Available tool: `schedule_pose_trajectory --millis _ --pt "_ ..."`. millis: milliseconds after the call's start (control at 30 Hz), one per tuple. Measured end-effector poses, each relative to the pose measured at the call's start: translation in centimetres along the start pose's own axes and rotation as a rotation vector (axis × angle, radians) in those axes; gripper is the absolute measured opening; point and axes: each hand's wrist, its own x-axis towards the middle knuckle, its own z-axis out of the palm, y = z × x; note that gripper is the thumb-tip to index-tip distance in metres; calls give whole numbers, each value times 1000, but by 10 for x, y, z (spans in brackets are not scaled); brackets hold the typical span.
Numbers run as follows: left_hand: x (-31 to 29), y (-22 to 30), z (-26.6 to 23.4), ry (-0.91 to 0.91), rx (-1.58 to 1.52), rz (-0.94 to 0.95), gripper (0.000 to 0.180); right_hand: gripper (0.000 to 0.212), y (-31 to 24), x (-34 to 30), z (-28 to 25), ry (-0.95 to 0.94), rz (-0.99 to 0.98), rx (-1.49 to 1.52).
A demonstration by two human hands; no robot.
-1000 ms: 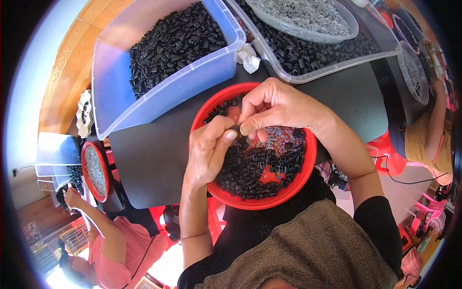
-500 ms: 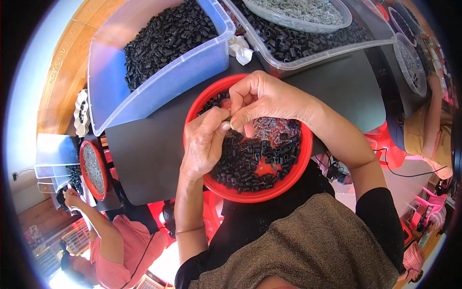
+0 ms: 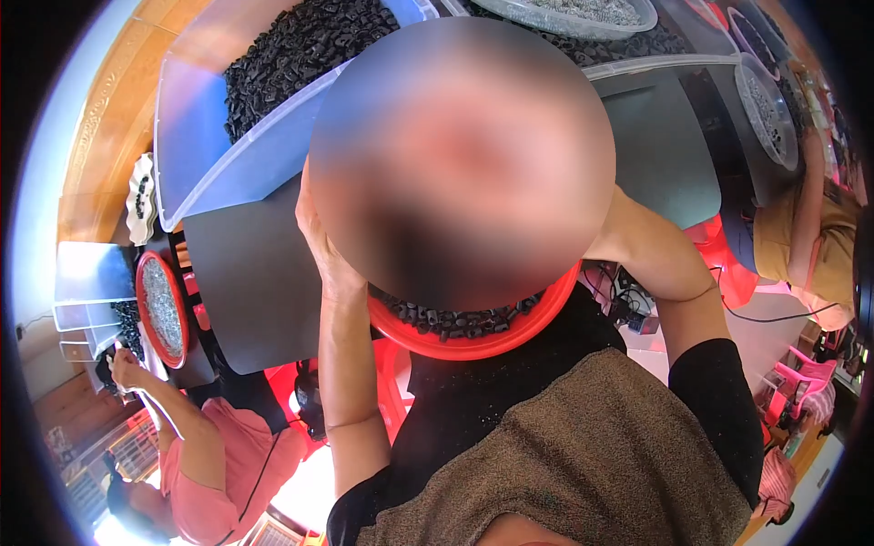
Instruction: The person assembles small components by picking springs and plastic pieces from a tray and inserting the springs into the plastic pieces by hand.
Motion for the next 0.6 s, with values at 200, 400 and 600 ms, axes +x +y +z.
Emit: schedule_pose_trajectory --millis 200,400,600 --pt "0 3 9 -70 201 26 11 15 7 56 19 247 -355 -312" --pt "-3 13 15 -206 372 89 8 10 17 13 -3 -213 -59 -519" --pt "-3 17 16 -234 486 142 8 9 46 -33 -24 -496 210 -750"
